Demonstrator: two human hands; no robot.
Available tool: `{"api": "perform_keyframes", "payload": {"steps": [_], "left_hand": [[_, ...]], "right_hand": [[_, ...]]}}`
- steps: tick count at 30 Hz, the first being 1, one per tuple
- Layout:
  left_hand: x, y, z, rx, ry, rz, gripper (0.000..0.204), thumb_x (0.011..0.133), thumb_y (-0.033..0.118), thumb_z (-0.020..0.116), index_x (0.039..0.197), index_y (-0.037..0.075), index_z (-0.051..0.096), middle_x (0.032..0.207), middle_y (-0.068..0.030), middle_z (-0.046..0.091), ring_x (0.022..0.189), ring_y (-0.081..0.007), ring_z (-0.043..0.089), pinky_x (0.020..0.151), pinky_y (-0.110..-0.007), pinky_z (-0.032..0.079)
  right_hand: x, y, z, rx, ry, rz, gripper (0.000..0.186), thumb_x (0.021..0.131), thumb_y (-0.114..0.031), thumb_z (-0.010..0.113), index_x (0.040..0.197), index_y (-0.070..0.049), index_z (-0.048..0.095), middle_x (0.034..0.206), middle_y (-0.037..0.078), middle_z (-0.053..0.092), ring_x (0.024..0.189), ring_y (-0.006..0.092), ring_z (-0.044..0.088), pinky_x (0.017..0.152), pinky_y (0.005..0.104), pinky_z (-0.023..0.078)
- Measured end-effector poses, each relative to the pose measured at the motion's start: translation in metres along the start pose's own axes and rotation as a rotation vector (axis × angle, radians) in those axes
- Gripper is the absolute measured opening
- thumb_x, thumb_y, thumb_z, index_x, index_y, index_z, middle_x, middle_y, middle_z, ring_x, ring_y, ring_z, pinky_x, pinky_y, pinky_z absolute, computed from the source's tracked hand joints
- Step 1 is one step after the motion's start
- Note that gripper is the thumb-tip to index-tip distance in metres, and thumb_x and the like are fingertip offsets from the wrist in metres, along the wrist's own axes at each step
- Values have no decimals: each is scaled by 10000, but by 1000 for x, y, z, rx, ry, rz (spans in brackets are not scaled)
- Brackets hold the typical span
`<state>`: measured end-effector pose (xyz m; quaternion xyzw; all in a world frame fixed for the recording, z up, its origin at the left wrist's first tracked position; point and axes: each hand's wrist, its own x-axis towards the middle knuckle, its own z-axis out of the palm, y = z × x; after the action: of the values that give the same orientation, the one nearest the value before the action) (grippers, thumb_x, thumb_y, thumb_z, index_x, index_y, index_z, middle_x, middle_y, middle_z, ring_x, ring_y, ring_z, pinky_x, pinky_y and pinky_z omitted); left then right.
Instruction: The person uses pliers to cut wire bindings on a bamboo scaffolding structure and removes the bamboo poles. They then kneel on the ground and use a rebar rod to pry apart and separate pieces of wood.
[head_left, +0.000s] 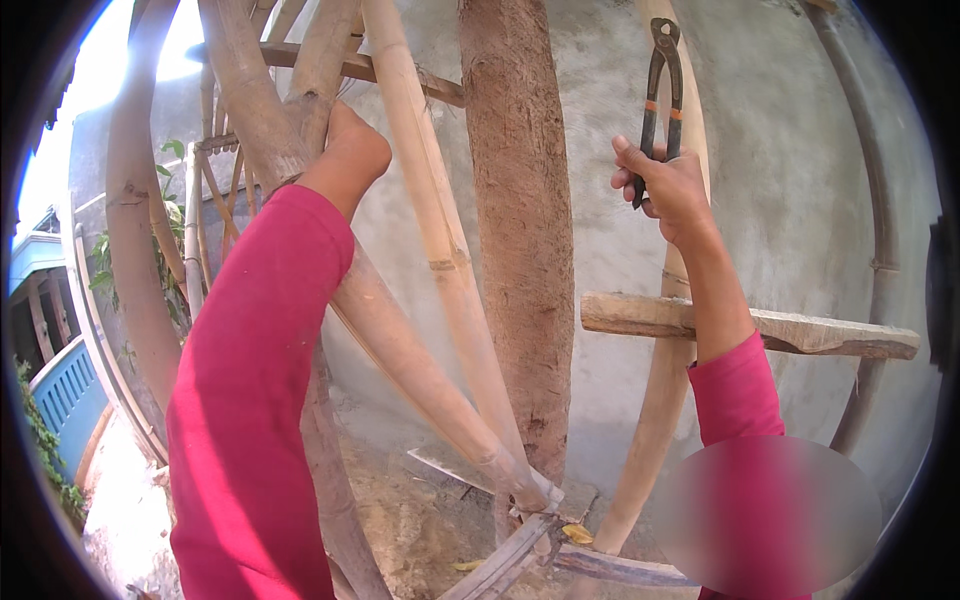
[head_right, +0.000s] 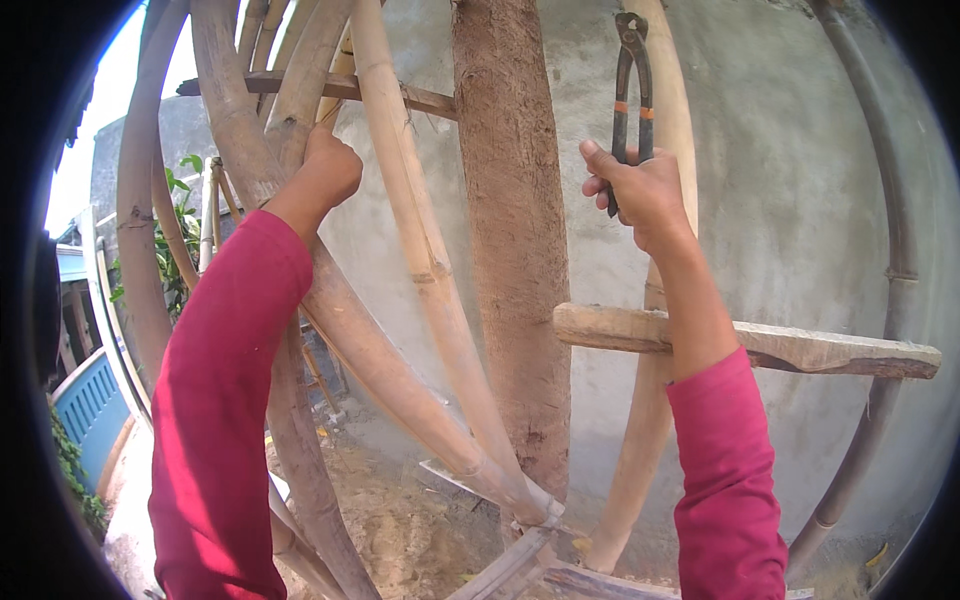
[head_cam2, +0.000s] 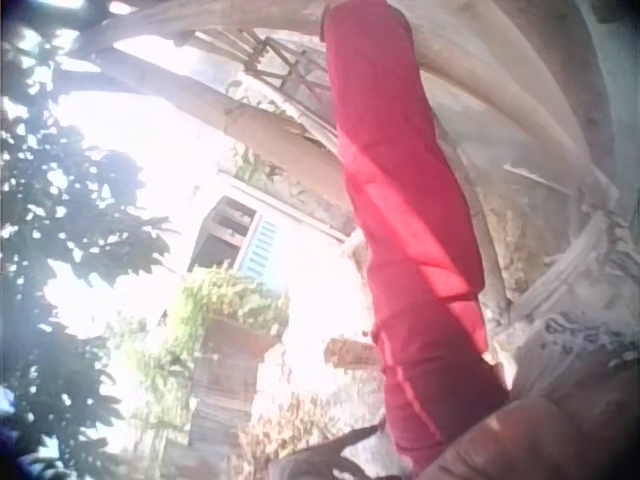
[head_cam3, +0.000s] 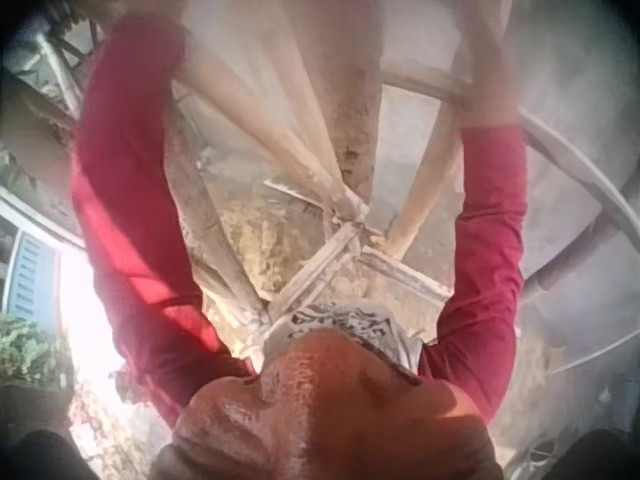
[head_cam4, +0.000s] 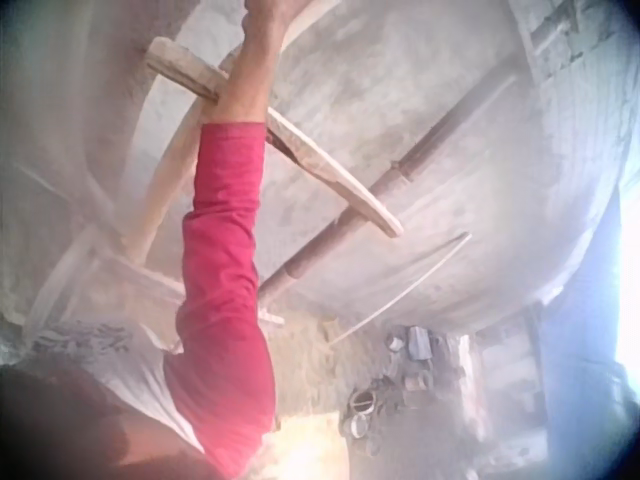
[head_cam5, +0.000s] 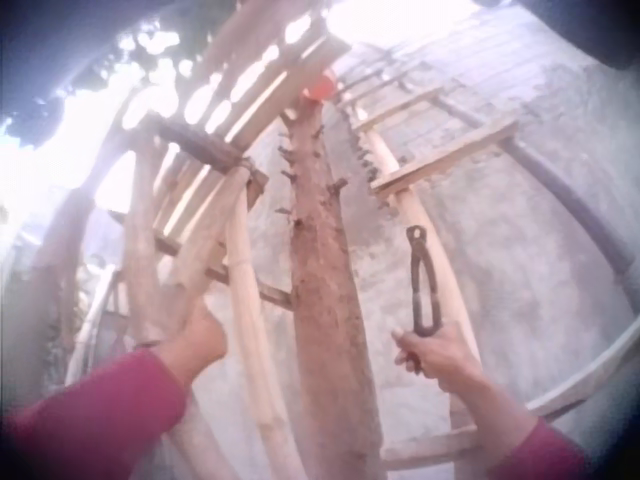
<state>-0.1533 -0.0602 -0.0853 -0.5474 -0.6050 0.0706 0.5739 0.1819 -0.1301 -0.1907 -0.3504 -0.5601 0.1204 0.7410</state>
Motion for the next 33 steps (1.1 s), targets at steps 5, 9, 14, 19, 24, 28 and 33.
{"api": "perform_keyframes", "payload": {"steps": [5, 9, 14, 19, 24, 28, 33], "left_hand": [[6, 25, 17, -405, 10, -210, 372, 926, 76, 624, 1276, -13, 713, 1402, -274, 632, 1399, -434, 550, 1059, -486, 506], [50, 27, 8, -828, -77, -397, 529, 968, 124, 621, 1477, -12, 571, 1667, -376, 240, 1577, -429, 289, 1201, -468, 375], [75, 24, 13, -934, 136, -572, 499, 924, 149, 679, 1389, -26, 643, 1589, -351, 416, 1505, -413, 429, 1235, -469, 323], [96, -1, 17, -1658, 184, -855, 405, 879, 156, 742, 1188, -104, 708, 1280, -317, 688, 1175, -391, 714, 961, -464, 585], [108, 11, 27, -1790, 565, -1365, 427, 865, 104, 766, 1213, -116, 654, 1134, -293, 737, 1063, -392, 750, 917, -444, 604], [106, 10, 35, -1563, 522, -1187, 369, 855, 97, 750, 1148, -122, 699, 1200, -286, 723, 1113, -398, 735, 879, -418, 623], [108, 18, 42, -1744, 348, -1320, 487, 877, 104, 736, 1296, -119, 629, 1305, -256, 693, 1110, -391, 736, 903, -410, 614]], "right_hand": [[-9, -9, -2, 64, -53, 6, 327, 930, -327, 834, 879, -31, 708, 685, 64, 692, 527, 80, 584, 404, 221, 333], [-13, -13, -2, 99, -66, -28, 337, 931, -337, 834, 870, -29, 712, 681, 61, 691, 535, 78, 587, 417, 218, 347], [-17, -13, -2, 161, -38, -85, 327, 940, -321, 831, 835, -33, 717, 671, 60, 689, 537, 83, 588, 432, 225, 374], [-16, -14, -9, 174, 39, -88, 314, 949, -294, 825, 806, -35, 718, 661, 59, 687, 535, 94, 588, 458, 240, 416], [-19, -15, -5, 188, 26, -123, 306, 950, -290, 824, 830, -21, 740, 645, 56, 680, 534, 101, 589, 506, 255, 459], [-21, -12, -4, 195, 19, -105, 310, 949, -289, 825, 831, -14, 742, 647, 58, 681, 537, 102, 589, 509, 256, 459], [-22, -12, -2, 237, -1, -129, 304, 945, -276, 826, 832, -7, 739, 649, 67, 682, 548, 108, 592, 521, 261, 464]]}}
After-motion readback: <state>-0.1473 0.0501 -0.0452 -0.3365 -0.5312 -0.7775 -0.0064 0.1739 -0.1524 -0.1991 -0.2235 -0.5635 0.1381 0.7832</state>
